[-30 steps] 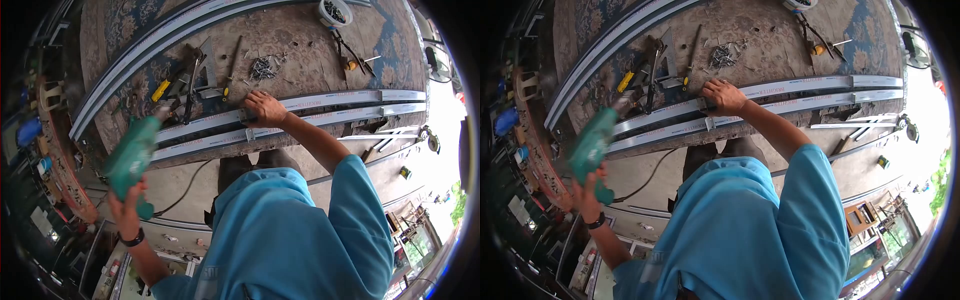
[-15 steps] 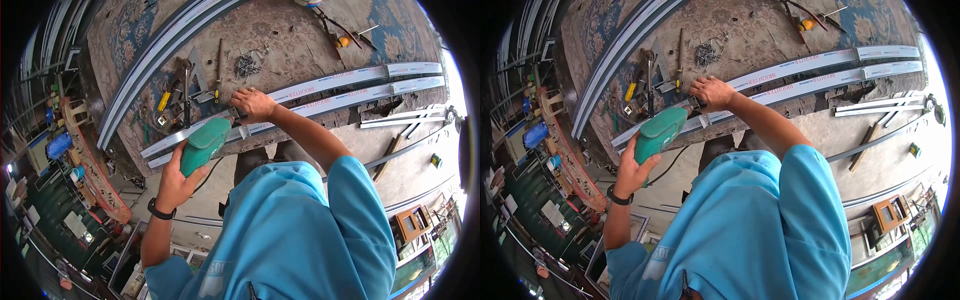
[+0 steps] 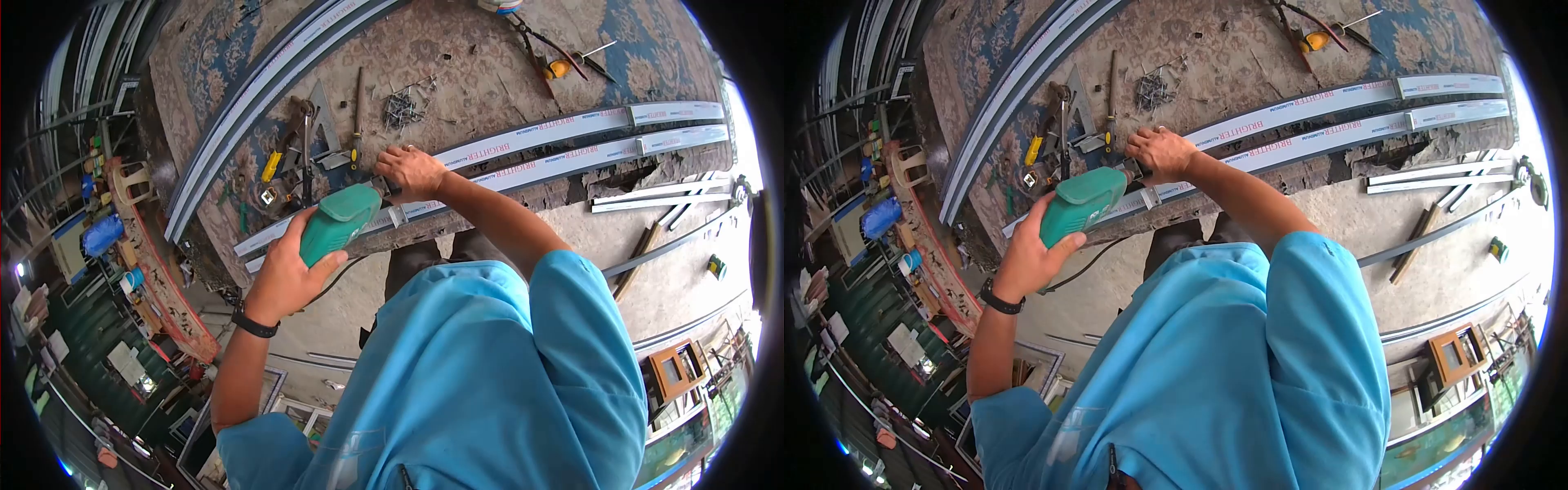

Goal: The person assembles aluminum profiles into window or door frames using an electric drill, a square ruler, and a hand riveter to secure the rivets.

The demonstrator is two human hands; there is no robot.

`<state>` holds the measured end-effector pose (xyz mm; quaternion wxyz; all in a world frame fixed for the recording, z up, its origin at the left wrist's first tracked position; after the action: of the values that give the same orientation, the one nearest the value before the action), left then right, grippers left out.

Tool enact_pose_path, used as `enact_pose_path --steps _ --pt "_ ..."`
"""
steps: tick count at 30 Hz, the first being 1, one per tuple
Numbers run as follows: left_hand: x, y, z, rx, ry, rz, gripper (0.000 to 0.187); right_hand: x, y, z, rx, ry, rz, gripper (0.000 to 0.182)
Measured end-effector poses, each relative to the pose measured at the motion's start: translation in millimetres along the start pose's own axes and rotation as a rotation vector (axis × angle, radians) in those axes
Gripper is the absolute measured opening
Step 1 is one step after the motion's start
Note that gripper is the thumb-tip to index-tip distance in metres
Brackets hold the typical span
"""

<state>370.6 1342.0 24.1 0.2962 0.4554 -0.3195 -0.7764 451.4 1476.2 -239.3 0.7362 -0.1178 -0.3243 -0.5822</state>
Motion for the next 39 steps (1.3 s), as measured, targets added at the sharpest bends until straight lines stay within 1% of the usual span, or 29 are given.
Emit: enact_pose_path --steps 7,10,13,16,19,22,25,28,29,30,31,32,34,35,36,39 --pt "-1 1 -2 -0.010 -0.007 0.025 0.075 2 1 3 -0.010 -0.017 0.002 0.072" --pt "6 3 -9 -0.082 -0.087 -0.061 0.074 2 2 3 -0.019 -0.006 0.012 0.071" --pt "5 7 -13 -0.095 -0.057 -0.049 0.075 2 2 4 -0.026 -0.004 0.019 0.071" --pt "19 10 -18 -0.121 -0.093 -0.069 0.076 1 2 3 -0.030 -0.014 0.011 0.071" --pt "24 14 -22 -0.130 0.011 -0.077 0.076 2 3 6 -0.015 -0.035 0.001 0.072" --pt "24 17 -25 -0.146 -0.017 -0.098 0.076 1 1 2 -0.013 -0.044 -0.005 0.073" --pt "30 16 -30 -0.144 0.113 -0.094 0.076 0 1 0 -0.036 -0.029 0.000 0.074" --pt "29 7 -42 -0.134 -0.035 -0.035 0.075 5 0 -4 -0.050 0.010 0.021 0.073" --pt "25 1 -38 -0.143 -0.044 -0.051 0.075 -2 2 -2 -0.057 0.036 0.014 0.073" --pt "19 1 -36 -0.147 -0.048 -0.055 0.074 -1 3 1 -0.069 -0.014 0.024 0.070" --pt "17 5 -36 -0.140 -0.050 -0.047 0.074 3 3 -1 -0.050 -0.015 0.015 0.069" --pt "19 3 -27 -0.144 -0.018 -0.111 0.072 2 3 -1 -0.034 -0.013 0.005 0.068" --pt "22 -5 -11 -0.090 0.052 -0.106 0.072 1 2 4 -0.047 0.007 0.028 0.066" --pt "24 -7 -3 -0.069 0.085 -0.100 0.072 3 0 2 -0.032 -0.001 0.031 0.066" --pt "29 -12 1 -0.011 0.127 -0.021 0.072 2 0 2 -0.020 -0.003 0.028 0.066" --pt "-8 -9 -1 0.042 -0.106 0.009 0.072 1 3 3 -0.012 -0.008 0.009 0.066"
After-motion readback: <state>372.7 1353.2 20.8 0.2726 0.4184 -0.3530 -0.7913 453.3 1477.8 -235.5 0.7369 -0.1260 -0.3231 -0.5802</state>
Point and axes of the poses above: each hand's wrist, its own y-axis away from the middle knuckle, its own z-axis out of the back of the hand, x = y × z, the point moved 5 cm from there along -y, towards the middle knuckle, and after that the axes turned 15 degrees about x, right-handed, at the moved point
